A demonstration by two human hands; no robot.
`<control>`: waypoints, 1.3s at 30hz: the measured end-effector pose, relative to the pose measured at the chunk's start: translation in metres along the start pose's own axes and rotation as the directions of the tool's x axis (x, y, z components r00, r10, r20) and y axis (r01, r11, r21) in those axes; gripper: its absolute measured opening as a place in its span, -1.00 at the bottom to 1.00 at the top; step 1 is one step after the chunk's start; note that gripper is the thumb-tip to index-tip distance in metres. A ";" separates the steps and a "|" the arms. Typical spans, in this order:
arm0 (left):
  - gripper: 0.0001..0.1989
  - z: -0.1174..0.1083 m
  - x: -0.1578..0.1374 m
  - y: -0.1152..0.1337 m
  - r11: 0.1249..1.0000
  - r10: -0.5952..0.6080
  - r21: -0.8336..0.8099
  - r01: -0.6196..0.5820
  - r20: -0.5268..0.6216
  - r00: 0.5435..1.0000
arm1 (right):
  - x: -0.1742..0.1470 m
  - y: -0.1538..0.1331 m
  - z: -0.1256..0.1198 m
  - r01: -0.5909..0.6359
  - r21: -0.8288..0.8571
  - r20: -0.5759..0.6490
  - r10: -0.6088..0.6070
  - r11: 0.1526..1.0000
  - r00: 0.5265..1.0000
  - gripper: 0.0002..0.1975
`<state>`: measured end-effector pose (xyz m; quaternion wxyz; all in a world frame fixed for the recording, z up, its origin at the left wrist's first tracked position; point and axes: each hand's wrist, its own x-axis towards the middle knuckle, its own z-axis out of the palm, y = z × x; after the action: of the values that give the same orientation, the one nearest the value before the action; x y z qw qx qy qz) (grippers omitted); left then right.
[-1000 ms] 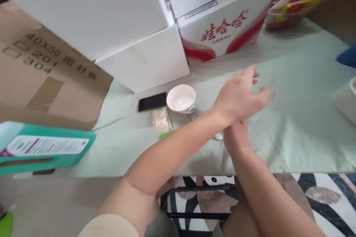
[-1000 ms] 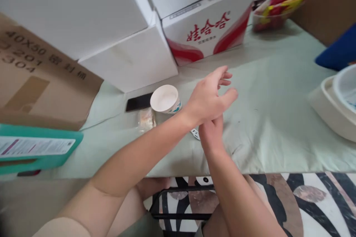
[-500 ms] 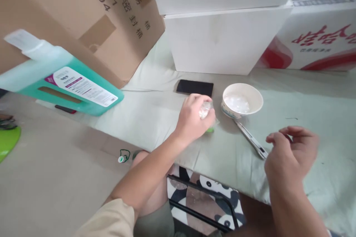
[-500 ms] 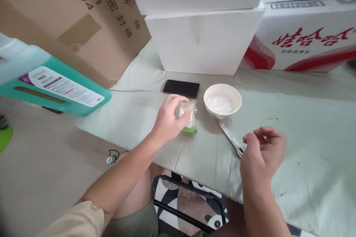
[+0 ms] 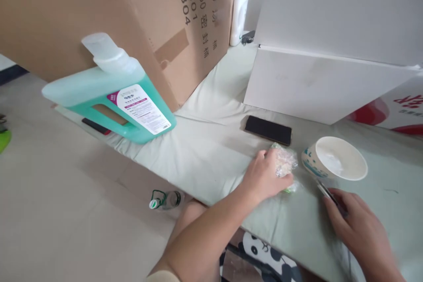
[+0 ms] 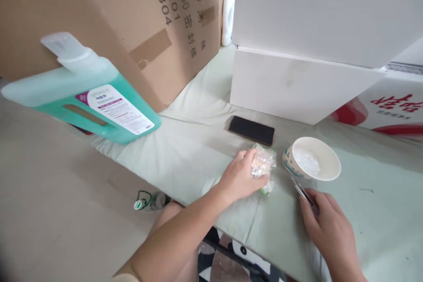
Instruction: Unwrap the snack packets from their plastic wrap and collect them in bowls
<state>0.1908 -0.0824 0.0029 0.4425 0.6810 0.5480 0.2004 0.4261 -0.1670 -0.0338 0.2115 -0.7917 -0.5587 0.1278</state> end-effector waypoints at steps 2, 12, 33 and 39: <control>-0.33 -0.002 0.003 -0.004 0.999 0.022 0.024 -0.022 0.017 1.000 | -0.005 -0.019 0.006 -0.047 0.126 -0.034 0.052 0.991 0.998 -0.61; -0.51 0.000 0.020 -0.013 0.959 -0.011 -0.285 0.003 -0.029 1.000 | 0.024 -0.090 0.040 -0.181 0.503 0.053 0.178 0.845 0.983 -0.55; -0.64 -0.001 0.038 0.000 0.415 -0.318 -0.894 0.167 0.029 0.948 | -0.011 -0.067 0.024 0.298 0.664 -0.088 -0.324 0.685 0.942 -0.64; -0.37 0.019 0.028 -0.002 0.627 -0.092 -0.773 0.098 0.051 0.994 | -0.007 -0.076 0.023 0.163 0.694 -0.039 -0.190 0.701 0.981 -0.86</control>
<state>0.2129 -0.0639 -0.0151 0.7034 0.3963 0.4429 0.3899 0.3505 -0.1477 -0.0176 0.4940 -0.5950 -0.5466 0.3210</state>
